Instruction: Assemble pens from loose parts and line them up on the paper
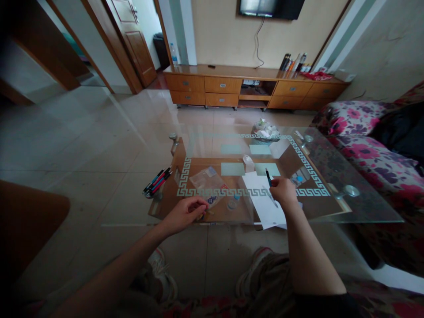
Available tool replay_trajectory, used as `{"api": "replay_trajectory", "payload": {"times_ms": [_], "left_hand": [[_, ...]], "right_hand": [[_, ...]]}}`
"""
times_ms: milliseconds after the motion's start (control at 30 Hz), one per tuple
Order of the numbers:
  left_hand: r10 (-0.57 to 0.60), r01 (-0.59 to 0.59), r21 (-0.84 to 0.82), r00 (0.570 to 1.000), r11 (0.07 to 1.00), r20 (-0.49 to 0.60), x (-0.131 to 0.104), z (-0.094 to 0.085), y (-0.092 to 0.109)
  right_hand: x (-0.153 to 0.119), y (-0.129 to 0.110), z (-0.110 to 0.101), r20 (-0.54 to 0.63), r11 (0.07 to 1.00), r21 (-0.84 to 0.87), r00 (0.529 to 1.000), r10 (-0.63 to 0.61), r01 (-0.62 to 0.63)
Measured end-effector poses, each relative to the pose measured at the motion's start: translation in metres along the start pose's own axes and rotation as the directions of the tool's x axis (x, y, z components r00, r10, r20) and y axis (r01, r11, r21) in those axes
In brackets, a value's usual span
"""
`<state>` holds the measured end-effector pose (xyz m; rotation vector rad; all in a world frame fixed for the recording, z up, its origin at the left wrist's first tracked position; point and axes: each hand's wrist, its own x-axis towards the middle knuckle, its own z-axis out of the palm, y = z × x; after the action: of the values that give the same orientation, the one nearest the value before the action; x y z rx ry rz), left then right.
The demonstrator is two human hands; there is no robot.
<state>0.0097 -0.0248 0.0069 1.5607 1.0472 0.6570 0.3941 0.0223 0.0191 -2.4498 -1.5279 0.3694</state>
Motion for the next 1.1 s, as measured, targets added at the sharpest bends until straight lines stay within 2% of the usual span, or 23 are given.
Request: {"api": "replay_trajectory", "payload": {"times_ms": [167, 533, 933, 1100], "left_hand": [[-0.009, 0.009, 0.029, 1.0, 1.0, -0.008, 0.001, 0.0, 0.004], [-0.005, 0.005, -0.005, 1.0, 1.0, 0.018, 0.001, 0.0, 0.004], [0.002, -0.002, 0.007, 1.0, 1.0, 0.005, -0.001, -0.001, 0.006], [0.029, -0.025, 0.092, 0.998, 0.995, -0.049, 0.005, -0.014, 0.0]], "right_hand": [[-0.001, -0.004, 0.01, 0.016, 0.991, -0.129, 0.999, 0.032, -0.03], [0.005, -0.006, 0.025, 0.006, 0.981, -0.176, 0.996, 0.09, -0.088], [0.003, -0.005, 0.023, -0.01, 0.981, -0.189, 0.999, 0.048, -0.049], [0.003, -0.006, 0.023, -0.007, 0.983, -0.18, 0.999, 0.039, -0.04]]}}
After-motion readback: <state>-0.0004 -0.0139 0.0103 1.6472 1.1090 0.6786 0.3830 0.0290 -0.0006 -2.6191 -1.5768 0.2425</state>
